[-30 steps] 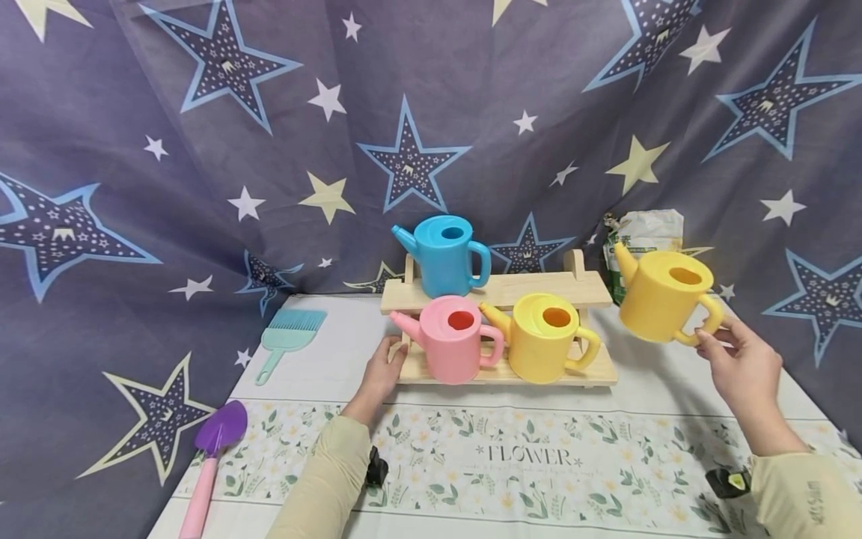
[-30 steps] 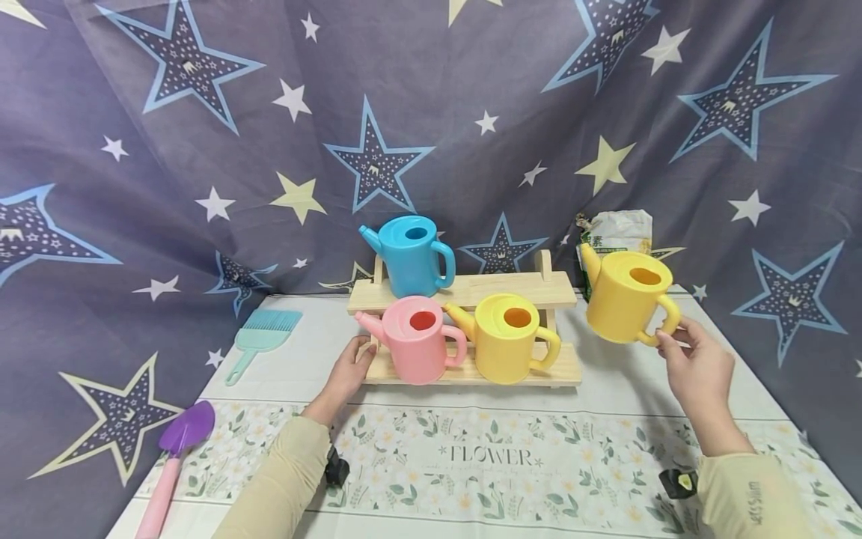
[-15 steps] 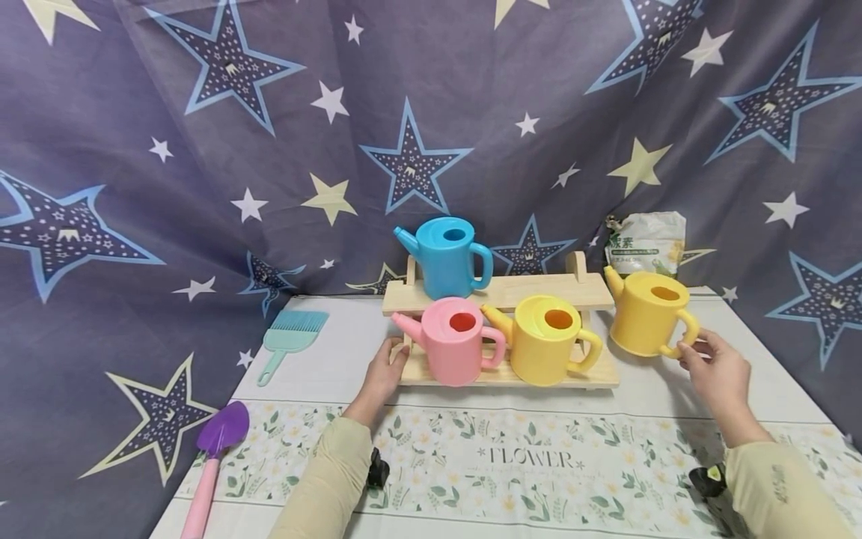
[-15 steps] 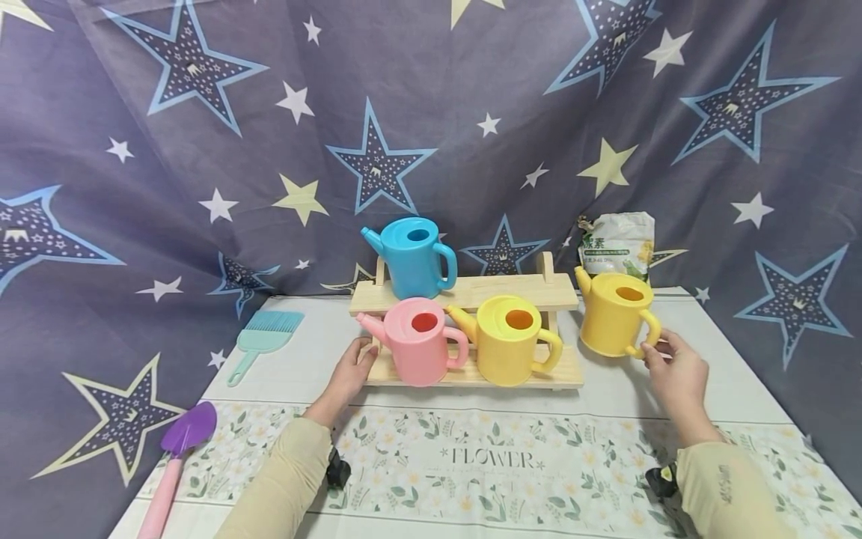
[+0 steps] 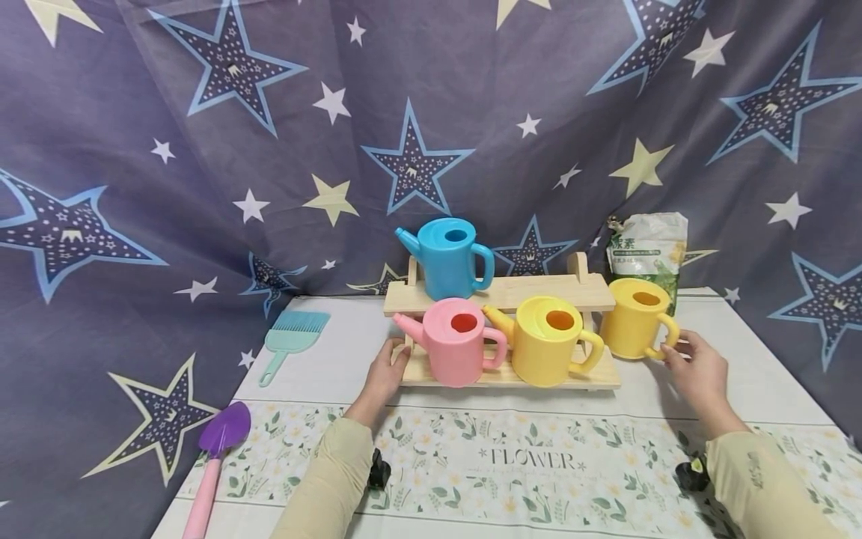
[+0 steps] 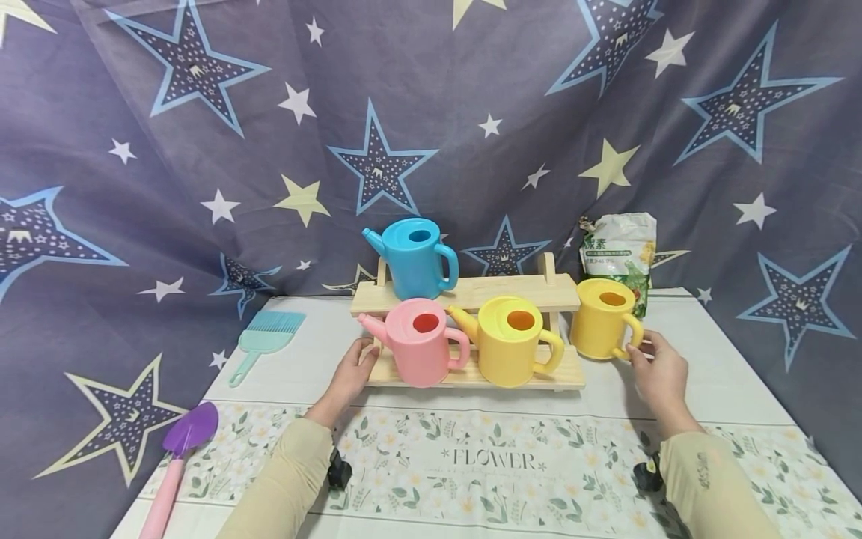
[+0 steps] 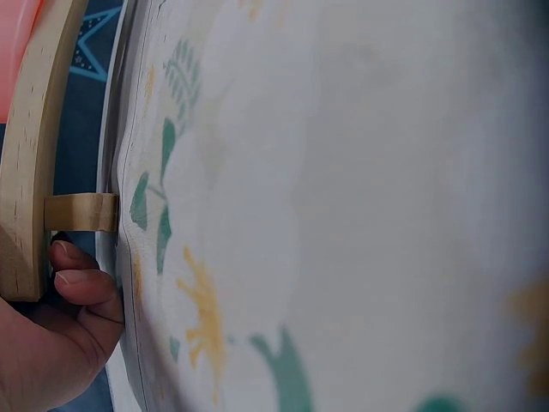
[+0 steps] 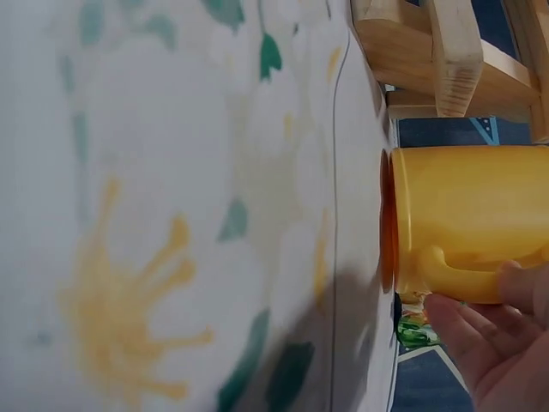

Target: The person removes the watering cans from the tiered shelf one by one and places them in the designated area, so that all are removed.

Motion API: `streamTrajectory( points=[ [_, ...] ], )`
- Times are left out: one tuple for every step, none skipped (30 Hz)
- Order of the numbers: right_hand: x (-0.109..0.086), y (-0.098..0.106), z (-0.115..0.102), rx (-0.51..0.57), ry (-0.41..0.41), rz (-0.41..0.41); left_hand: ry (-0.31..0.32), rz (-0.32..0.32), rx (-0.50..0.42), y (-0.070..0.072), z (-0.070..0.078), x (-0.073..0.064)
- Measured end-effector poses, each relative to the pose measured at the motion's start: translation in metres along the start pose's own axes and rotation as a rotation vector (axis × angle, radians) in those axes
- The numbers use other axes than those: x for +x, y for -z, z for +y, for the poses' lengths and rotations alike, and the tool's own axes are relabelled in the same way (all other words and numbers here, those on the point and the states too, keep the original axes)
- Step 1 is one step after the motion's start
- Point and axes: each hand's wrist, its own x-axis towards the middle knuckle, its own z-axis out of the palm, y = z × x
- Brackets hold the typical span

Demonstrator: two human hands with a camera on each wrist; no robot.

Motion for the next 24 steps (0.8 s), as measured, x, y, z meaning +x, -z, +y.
streamTrajectory(
  points=[
    [0.001,-0.001,0.0,-0.006,-0.01,-0.008,-0.004,0.002,-0.002,0.0,0.0,0.0],
    [0.002,-0.002,0.0,-0.01,-0.018,-0.015,-0.005,0.005,-0.003,0.0,0.0,0.0],
    [0.003,-0.003,0.0,-0.012,-0.023,-0.02,-0.011,0.006,-0.003,0.0,0.0,0.0],
    [0.004,-0.004,0.0,-0.011,-0.026,-0.025,-0.011,0.008,-0.006,0.0,0.0,0.0],
    [0.005,-0.005,0.001,-0.011,-0.026,-0.029,-0.019,0.008,-0.004,0.001,0.0,0.0],
    [0.005,-0.005,0.001,-0.012,-0.025,-0.032,-0.019,0.008,-0.004,0.001,0.0,0.0],
    [0.006,-0.006,0.002,-0.012,-0.025,-0.035,-0.019,0.008,-0.004,0.001,0.0,0.0],
    [0.006,-0.006,0.003,-0.013,-0.023,-0.039,-0.02,0.007,-0.002,0.001,0.0,0.0],
    [0.006,-0.006,0.004,-0.012,-0.022,-0.043,-0.02,0.006,-0.001,0.001,0.0,-0.001],
    [0.006,-0.006,0.005,-0.012,-0.021,-0.047,-0.02,0.005,0.0,0.001,0.0,-0.001],
    [0.006,-0.006,0.005,-0.011,-0.021,-0.053,-0.019,0.004,0.002,0.0,0.0,-0.001],
    [0.006,-0.006,0.006,-0.013,-0.023,-0.059,-0.015,0.003,0.001,0.0,0.0,-0.001],
    [0.006,-0.005,0.007,-0.014,-0.026,-0.066,-0.015,0.002,0.002,0.0,0.0,-0.001],
    [0.005,-0.003,0.007,-0.018,-0.03,-0.072,-0.013,0.001,0.003,0.0,-0.001,-0.001],
    [0.005,-0.002,0.006,-0.018,-0.036,-0.077,-0.012,0.001,0.005,0.0,-0.001,-0.001],
    [0.004,0.0,0.005,-0.019,-0.041,-0.079,-0.012,0.001,0.009,0.0,-0.001,-0.001],
    [0.003,0.002,0.003,-0.02,-0.044,-0.077,-0.012,0.0,0.011,0.0,-0.001,-0.001],
    [0.002,0.004,0.0,-0.024,-0.047,-0.074,-0.012,-0.001,0.012,0.0,-0.001,-0.001],
    [0.0,0.007,-0.003,-0.026,-0.052,-0.068,-0.011,-0.001,0.011,0.0,-0.001,-0.001],
    [-0.002,0.009,-0.007,-0.027,-0.049,-0.055,-0.009,-0.002,0.011,0.0,-0.001,-0.001],
    [-0.004,0.012,-0.011,-0.022,-0.043,-0.033,-0.01,-0.004,0.013,0.0,-0.001,-0.001],
    [-0.005,0.014,-0.015,-0.017,-0.042,-0.007,-0.012,-0.006,0.015,0.0,-0.001,-0.001],
    [-0.006,0.017,-0.019,-0.009,-0.036,0.023,-0.012,-0.006,0.01,0.001,0.0,-0.001],
    [-0.008,0.019,-0.024,-0.004,-0.032,0.055,-0.014,-0.007,0.006,0.002,0.001,-0.001]
  ],
)
